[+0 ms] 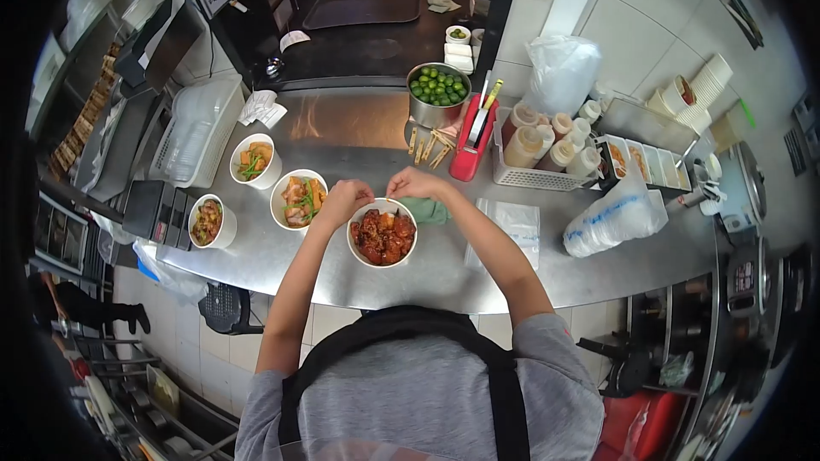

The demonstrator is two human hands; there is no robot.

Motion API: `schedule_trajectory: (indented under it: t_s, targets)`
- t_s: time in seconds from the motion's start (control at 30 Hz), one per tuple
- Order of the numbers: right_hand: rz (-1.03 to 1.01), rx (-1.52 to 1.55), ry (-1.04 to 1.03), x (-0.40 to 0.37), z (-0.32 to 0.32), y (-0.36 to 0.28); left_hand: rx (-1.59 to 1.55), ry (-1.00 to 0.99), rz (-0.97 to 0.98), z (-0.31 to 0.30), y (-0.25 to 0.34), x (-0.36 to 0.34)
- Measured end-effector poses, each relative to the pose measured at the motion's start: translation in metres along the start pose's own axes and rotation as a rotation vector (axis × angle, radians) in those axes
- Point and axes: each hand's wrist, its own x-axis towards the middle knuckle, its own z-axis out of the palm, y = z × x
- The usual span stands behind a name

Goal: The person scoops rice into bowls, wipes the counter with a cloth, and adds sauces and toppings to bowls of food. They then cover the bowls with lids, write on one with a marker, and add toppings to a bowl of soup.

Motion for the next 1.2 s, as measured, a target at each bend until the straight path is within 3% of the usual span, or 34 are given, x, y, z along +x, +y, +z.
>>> schedule_trajectory:
  t_s: [0.17, 0.27, 0.37, 0.57, 0.67, 0.77, 0.97, 1.07, 1.2]
  targets:
    - [-0.062, 0.003, -0.037, 0.005, 0.002, -0.021, -0.017, -0.044, 0.021, 0.002, -0.007, 0.006]
    - [-0.193, -0.227, -0.115, 0.006, 0.007, -0.037, -0.017, -0.024, -0.009, 0.002, -0.012, 0.006]
    - [-0.406, -0.668, -0.110, 0.001, 0.013, -0.055, -0.019, -0.030, -0.013, 0.001, -0.017, 0.004]
    - [-0.550, -1.257, -0.249, -0.005, 0.022, -0.077, 0.008, -0.026, 0.017, -0.003, -0.011, -0.001]
    - [-0.658, -1.402, -0.301, -0.005, 0.016, -0.067, -0.011, 0.020, 0.056, 0.000, -0.014, -0.002]
    - [-0.629, -1.530, -0.359, -0.011, 0.017, -0.071, 0.028, 0.025, 0.072, 0.001, -0.014, -0.001]
    - [-0.554, -1.422, -0.377, -0.014, 0.010, -0.065, 0.018, 0.043, 0.044, 0.004, -0.015, -0.003]
    - [-0.386, -1.107, -0.371, -0.022, 0.004, -0.068, 0.027, 0.052, 0.031, 0.003, -0.015, -0.005]
    - [-0.317, -0.794, -0.356, -0.031, -0.005, -0.063, 0.037, 0.062, 0.017, 0.003, -0.013, -0.006]
